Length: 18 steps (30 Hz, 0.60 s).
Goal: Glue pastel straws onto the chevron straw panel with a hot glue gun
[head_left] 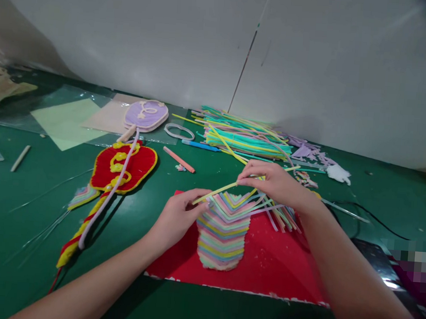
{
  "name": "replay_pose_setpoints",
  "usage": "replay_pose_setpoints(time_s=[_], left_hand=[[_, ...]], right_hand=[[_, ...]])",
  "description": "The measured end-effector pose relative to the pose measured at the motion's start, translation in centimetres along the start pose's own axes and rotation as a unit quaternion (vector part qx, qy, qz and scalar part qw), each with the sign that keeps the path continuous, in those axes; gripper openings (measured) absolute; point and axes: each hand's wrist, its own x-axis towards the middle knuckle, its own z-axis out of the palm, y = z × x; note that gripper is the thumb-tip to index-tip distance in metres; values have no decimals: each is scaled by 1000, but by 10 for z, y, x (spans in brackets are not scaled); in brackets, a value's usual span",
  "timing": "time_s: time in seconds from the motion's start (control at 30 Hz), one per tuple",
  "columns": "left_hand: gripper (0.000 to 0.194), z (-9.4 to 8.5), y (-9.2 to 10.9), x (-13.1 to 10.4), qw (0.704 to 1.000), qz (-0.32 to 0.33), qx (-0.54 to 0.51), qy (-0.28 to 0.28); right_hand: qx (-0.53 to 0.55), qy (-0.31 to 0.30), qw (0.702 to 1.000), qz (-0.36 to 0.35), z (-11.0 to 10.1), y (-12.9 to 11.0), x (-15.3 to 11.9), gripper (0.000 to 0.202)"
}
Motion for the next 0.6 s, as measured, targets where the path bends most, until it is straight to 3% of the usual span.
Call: replay_pose_setpoints(time_s=[0.2,0.4,0.6], left_hand=[[29,1,4,0,1000,9,4,1],[37,2,1,2,1000,-16,0,10],[42,2,-2,2,999,-33,-37,1]], right_hand=[[-4,18,1000,0,11,6,-8,15],[-18,-12,1000,-9,24,18,-13,13],[-3,27,1000,-7,14,15,-15,12]])
